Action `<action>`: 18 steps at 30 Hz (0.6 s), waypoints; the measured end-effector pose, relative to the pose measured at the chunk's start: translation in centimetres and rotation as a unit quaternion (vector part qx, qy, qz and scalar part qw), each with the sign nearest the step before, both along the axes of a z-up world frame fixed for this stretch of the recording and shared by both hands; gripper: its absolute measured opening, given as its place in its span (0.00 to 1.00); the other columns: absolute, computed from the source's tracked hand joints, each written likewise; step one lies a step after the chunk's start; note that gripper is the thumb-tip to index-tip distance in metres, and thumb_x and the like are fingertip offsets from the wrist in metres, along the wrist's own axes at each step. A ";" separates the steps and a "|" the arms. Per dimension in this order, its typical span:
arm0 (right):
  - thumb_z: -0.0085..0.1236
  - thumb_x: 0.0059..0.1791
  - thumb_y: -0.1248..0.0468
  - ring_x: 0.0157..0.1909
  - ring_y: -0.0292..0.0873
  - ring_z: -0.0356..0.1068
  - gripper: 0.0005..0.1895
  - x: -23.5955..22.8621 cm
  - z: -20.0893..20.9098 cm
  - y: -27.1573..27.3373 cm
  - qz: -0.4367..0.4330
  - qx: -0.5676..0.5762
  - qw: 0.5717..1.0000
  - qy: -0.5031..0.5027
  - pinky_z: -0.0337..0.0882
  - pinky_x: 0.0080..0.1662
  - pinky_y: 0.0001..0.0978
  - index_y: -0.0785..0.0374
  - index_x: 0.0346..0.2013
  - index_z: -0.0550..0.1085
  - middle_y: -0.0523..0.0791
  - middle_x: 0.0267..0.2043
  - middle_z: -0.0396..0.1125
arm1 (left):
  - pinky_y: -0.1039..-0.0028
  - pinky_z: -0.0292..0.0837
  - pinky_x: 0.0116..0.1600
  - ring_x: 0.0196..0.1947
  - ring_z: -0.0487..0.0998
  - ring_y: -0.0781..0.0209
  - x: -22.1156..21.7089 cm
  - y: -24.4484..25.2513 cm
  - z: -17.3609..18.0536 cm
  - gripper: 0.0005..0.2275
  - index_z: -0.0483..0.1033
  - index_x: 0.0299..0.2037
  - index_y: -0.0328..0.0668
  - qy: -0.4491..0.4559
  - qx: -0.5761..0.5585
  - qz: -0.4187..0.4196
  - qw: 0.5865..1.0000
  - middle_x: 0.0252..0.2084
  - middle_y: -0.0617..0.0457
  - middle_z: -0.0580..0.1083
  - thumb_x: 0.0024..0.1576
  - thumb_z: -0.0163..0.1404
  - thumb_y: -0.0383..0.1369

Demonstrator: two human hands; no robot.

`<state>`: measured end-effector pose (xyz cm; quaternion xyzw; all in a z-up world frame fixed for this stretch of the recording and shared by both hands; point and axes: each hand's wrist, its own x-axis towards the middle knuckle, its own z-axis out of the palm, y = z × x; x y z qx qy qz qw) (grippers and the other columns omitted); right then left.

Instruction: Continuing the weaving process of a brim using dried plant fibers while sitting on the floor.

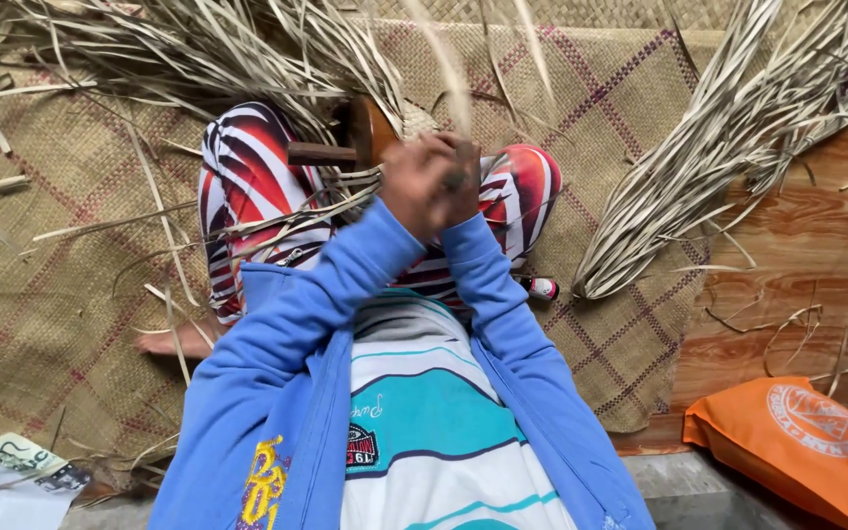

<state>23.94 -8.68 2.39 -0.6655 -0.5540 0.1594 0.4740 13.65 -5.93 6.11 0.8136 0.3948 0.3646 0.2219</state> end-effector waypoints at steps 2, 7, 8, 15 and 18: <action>0.53 0.51 0.66 0.58 0.38 0.62 0.18 -0.1 -1.8 0.9 0.016 -0.034 0.999 -0.033 0.60 0.64 0.31 0.47 0.54 0.79 0.34 0.55 0.66 | 0.61 0.68 0.56 0.51 0.75 0.46 0.8 -3.8 2.5 0.02 0.77 0.39 0.49 -0.089 -0.039 -0.103 0.990 0.48 0.51 0.72 0.58 0.55 0.31; 0.75 0.44 0.68 0.51 0.44 0.62 0.14 0.4 -0.6 3.2 0.194 0.150 0.969 0.026 0.69 0.58 0.32 0.54 0.44 0.87 0.43 0.47 0.71 | 0.51 0.61 0.73 0.67 0.68 0.34 -1.3 -5.9 5.9 0.34 0.76 0.61 0.44 -0.250 -0.112 -0.353 0.894 0.65 0.37 0.67 0.52 0.56 0.60; 0.75 0.44 0.68 0.51 0.44 0.62 0.14 0.7 -1.0 3.3 0.197 0.150 0.969 0.026 0.69 0.58 0.32 0.54 0.44 0.87 0.43 0.47 0.71 | 0.51 0.61 0.73 0.67 0.68 0.34 -2.2 -3.9 5.7 0.34 0.76 0.61 0.44 -0.251 -0.111 -0.351 0.895 0.65 0.37 0.67 0.52 0.56 0.60; 0.63 0.55 0.55 0.49 0.47 0.69 0.12 0.6 4.9 3.1 0.261 0.145 0.953 0.045 0.71 0.56 0.35 0.58 0.43 0.85 0.45 0.47 0.75 | 0.65 0.72 0.52 0.42 0.73 0.54 -7.9 2.9 -0.2 0.06 0.79 0.47 0.51 -0.116 -0.090 0.038 0.988 0.43 0.58 0.67 0.62 0.56 0.28; 0.62 0.55 0.58 0.45 0.48 0.72 0.10 0.6 5.6 3.2 0.248 0.141 0.956 0.065 0.72 0.53 0.37 0.60 0.42 0.85 0.47 0.45 0.76 | 0.66 0.75 0.49 0.41 0.75 0.53 -8.3 3.1 -0.3 0.07 0.80 0.45 0.50 -0.109 -0.126 0.013 0.986 0.42 0.57 0.67 0.61 0.56 0.25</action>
